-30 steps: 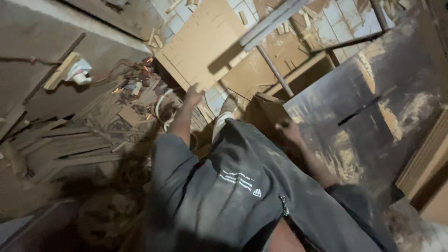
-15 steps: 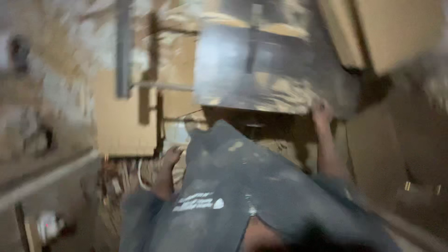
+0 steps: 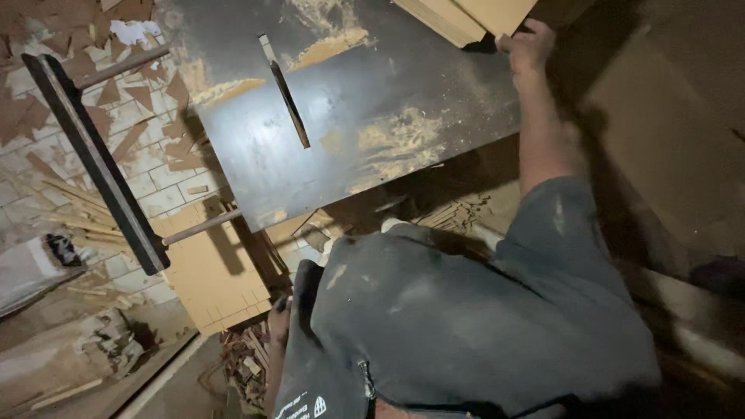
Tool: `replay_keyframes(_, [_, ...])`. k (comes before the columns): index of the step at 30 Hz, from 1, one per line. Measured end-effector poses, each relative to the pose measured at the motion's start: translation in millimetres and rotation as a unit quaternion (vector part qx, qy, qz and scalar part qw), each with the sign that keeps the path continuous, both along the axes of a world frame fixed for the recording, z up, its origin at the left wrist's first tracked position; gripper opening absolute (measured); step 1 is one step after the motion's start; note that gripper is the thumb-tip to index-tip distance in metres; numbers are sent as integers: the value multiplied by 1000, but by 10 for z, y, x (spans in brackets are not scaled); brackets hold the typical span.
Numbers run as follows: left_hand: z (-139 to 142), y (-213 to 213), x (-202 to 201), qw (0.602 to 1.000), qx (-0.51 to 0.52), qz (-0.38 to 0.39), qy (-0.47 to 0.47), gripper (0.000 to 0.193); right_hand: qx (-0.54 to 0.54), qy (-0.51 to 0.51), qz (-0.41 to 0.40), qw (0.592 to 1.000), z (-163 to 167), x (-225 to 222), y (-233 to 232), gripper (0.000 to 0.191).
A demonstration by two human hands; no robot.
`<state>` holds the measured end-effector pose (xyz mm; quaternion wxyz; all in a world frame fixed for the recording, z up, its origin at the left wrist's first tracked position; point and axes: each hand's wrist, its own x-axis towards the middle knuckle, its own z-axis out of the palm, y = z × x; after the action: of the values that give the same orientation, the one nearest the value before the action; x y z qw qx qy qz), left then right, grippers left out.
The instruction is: The person repeatedly feeds rectangular boards through a table saw, aligning each piece and guiding it with both hands. After each cut, the person removes the board and places it aside, then picks up the next board from a stack and repeats the process.
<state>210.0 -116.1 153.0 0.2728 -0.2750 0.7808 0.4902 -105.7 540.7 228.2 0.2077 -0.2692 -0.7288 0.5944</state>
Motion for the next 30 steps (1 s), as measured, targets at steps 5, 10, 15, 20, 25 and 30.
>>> replay_keyframes(5, [-192, 204, 144, 997, -37, -58, 35, 48, -82, -52, -6, 995, -59, -112, 163, 58])
replay_keyframes(10, [-193, 290, 62, 995, -44, -87, -12, 44, -302, 8, 3, 953, -121, -139, 274, 32])
replay_keyframes(15, [-14, 605, -657, 989, -55, -112, 76, 41, -224, -65, -50, 971, -168, -104, 177, 30])
replay_keyframes(20, [148, 1292, -1538, 968, 188, -102, 128, 47, -237, -108, -61, 963, -391, 437, -369, 20])
replay_keyframes(25, [347, 2136, -2105, 911, 270, -267, 157, 44, -318, -6, -50, 947, -705, 1456, -1243, 15])
replay_keyframes(30, [470, 2722, -2493, 865, 497, -65, 15, 42, -378, -92, -65, 919, -750, 2490, -2104, 24])
